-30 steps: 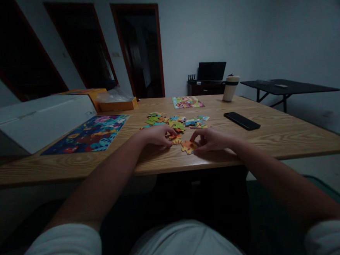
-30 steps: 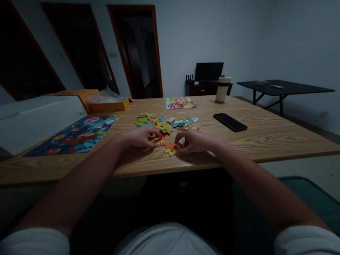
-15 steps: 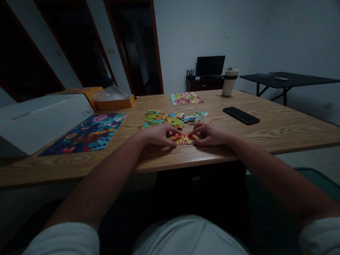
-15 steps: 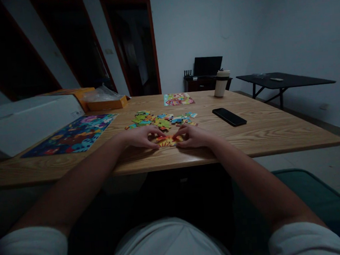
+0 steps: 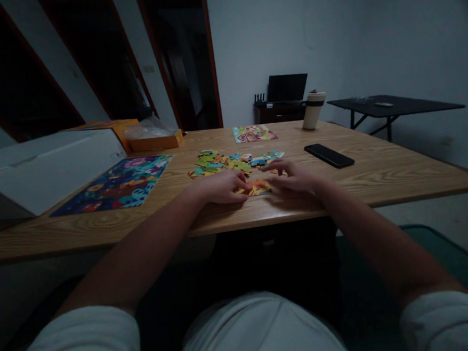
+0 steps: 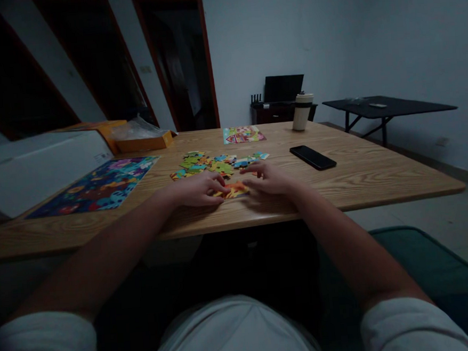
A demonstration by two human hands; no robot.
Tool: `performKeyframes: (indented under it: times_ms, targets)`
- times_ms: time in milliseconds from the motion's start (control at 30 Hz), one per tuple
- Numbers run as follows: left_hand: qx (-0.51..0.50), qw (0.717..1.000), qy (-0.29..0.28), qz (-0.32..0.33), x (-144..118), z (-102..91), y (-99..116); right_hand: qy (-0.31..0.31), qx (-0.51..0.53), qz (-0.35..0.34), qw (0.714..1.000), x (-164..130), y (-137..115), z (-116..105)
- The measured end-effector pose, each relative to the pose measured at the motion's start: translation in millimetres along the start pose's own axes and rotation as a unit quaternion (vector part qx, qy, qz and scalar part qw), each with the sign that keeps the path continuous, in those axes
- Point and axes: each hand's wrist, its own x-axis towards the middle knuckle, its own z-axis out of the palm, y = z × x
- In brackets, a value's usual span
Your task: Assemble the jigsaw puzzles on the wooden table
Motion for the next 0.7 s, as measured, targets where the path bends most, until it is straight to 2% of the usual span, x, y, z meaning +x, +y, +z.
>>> performKeyframes:
  times_ms: [100,200,367,567,700]
  targets:
    - [0.014,1.000,0.002,0.005,-2,-1.5,3,0.074,-0.016,0.119,0.990,-4,21,-17]
    - [0.016,1.000,0.009,0.013,-3,-1.4,4,0.056,-0.066,0.177,0.980,-6,39,-24]
    - [-0.004,1.000,0.016,0.008,-2,-0.1,9,0.013,-0.097,0.176,0.980,-2,45,-15]
    - [-0.022,1.000,0.013,0.011,0,0.3,9,0.034,-0.069,0.174,0.982,3,53,-9]
    - [-0.026,1.000,0.016,0.009,0,1.2,8,0.044,-0.101,0.163,0.980,5,59,-8]
